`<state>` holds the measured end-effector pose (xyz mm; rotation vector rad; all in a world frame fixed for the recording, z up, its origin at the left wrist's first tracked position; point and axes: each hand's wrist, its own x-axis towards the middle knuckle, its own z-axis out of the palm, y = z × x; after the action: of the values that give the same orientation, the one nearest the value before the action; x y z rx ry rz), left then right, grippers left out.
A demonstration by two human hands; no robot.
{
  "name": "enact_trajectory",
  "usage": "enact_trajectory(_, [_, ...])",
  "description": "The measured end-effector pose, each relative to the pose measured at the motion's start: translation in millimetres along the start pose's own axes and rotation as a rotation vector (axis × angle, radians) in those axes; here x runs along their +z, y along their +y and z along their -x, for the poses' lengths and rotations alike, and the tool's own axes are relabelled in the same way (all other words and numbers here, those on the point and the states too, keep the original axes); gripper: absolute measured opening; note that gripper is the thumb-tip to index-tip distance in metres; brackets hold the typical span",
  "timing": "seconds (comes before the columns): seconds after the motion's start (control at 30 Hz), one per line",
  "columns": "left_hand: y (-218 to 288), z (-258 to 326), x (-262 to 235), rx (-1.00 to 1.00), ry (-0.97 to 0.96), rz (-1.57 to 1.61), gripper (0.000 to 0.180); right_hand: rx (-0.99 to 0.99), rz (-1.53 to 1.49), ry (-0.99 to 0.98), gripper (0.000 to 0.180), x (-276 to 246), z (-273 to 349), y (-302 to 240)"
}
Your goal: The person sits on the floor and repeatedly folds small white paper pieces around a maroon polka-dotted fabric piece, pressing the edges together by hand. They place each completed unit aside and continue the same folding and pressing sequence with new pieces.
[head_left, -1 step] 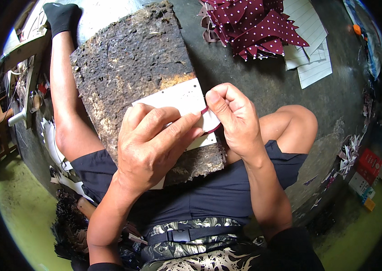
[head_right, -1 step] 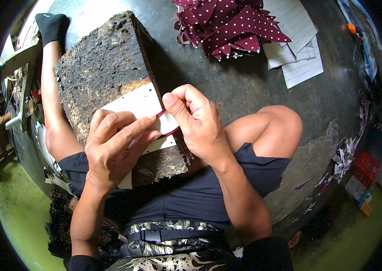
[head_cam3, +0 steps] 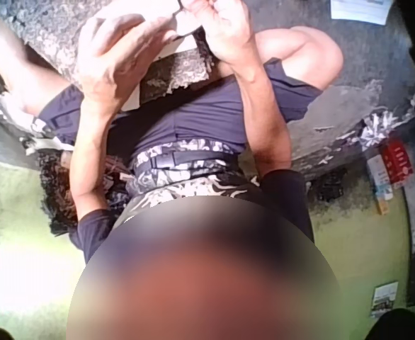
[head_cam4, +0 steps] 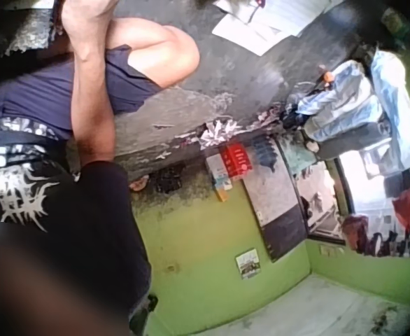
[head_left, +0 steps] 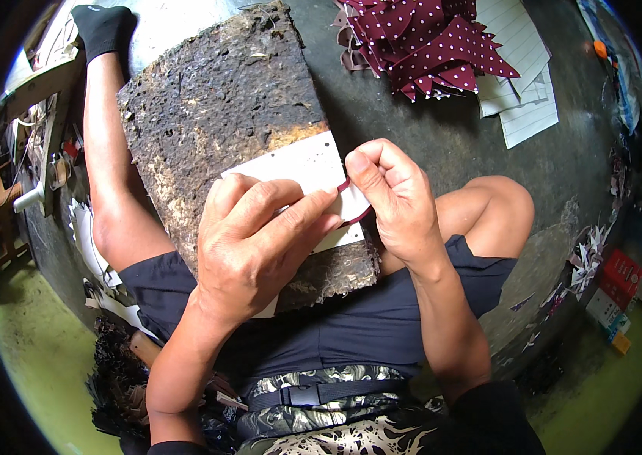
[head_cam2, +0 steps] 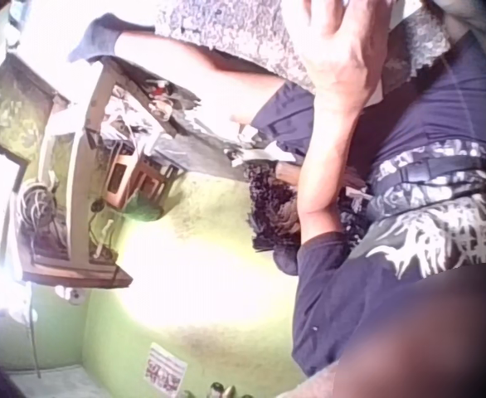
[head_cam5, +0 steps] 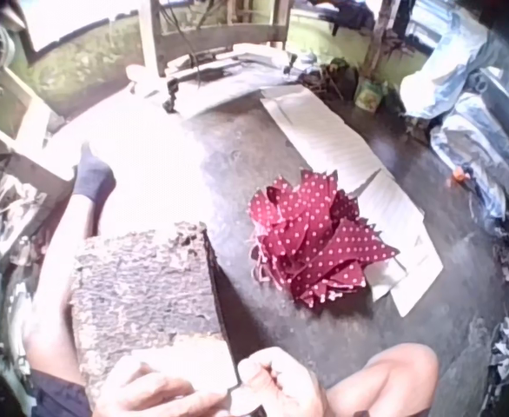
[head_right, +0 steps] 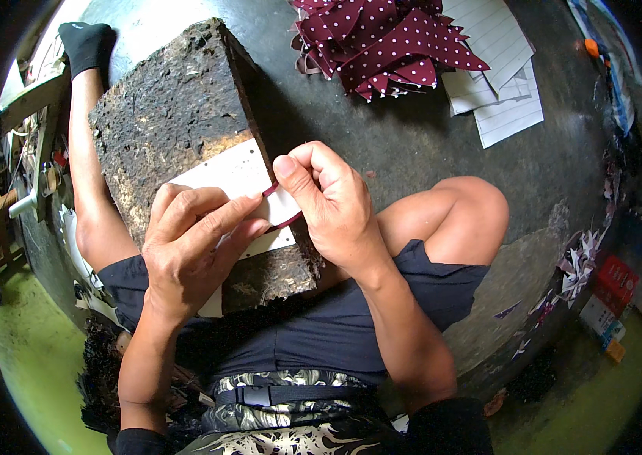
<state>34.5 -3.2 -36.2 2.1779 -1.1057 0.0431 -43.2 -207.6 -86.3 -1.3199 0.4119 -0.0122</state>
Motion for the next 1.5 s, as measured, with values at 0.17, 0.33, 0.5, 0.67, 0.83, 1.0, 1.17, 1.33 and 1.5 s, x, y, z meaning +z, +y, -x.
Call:
enact_trajectory(0.17, [-1,-2,0,0.002,-0.005,0.007,0.042,0.012,0.021,0.009,0.030,-4,-3,5])
enact_trajectory(0.33, [0,-4,-1,0.004,-0.013,0.003,0.042,0.030,0.032,0.014,0.031,-10,-7,15])
enact_trajectory(0.5, [-2,-6,-2,0.012,-0.010,0.008,0.042,0.063,0.087,0.017,0.027,-16,-10,23])
enact_trajectory(0.67, [-1,-7,-3,0.009,-0.021,0.002,0.042,0.061,0.154,0.058,0.034,-19,-14,27])
enact_trajectory(0.83, [-1,-8,-3,0.000,-0.023,0.002,0.040,0.111,0.213,0.083,0.034,-24,-18,30])
enact_trajectory(1.0, [-2,-9,-2,0.012,-0.021,0.012,0.040,0.091,0.316,0.110,0.028,-26,-22,38])
enact_trajectory(1.17, [-3,-9,-3,0.016,-0.031,0.006,0.041,0.132,0.393,0.138,0.037,-30,-27,41])
enact_trajectory(1.33, [-4,-9,-2,0.030,-0.019,0.015,0.041,0.131,0.472,0.181,0.039,-32,-28,48])
enact_trajectory(1.5, [-5,-9,-2,0.034,-0.014,0.020,0.041,0.100,0.495,0.204,0.036,-34,-33,53])
